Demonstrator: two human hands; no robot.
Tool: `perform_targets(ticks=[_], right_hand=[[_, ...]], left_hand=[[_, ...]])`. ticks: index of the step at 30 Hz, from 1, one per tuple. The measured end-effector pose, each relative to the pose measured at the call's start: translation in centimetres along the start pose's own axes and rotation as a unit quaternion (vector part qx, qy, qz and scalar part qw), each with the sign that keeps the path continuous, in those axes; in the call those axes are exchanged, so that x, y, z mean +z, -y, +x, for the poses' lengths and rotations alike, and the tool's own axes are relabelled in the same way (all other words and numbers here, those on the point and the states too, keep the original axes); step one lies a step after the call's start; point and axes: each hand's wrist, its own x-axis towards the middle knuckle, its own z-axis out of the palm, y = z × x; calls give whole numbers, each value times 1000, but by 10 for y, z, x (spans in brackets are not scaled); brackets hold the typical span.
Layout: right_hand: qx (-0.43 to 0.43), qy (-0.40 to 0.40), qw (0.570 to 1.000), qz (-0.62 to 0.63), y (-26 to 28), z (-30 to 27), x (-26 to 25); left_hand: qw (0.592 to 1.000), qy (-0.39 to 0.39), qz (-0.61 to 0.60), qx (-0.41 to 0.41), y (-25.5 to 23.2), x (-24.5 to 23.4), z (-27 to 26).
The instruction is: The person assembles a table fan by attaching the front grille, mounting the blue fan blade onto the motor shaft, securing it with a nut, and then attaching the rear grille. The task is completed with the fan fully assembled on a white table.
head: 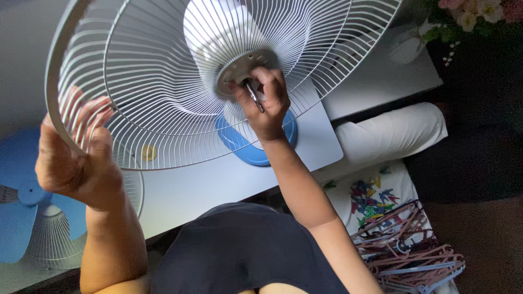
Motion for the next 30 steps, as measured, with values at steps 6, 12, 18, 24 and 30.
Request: perform_targets(ticks=[6,12,18,24,30], right_hand=[[-19,-4,1000,-16,3,4,0],[32,-7,998,47,-1,-8,-1],[-22,-16,998,-48,0,-7,-8],[-6,-7,999,-41,12,3,-10],[-37,20,997,-70,10,4,-11]], left_hand=[[993,-60,-81,-56,13,-5,-37],[992,-88,-90,-20,22,-2,-50],[995,-57,-71,28,16,2,-34],[988,-89,-85,-95,5,2,-37],[979,-95,-129,-123,22,1,-53]])
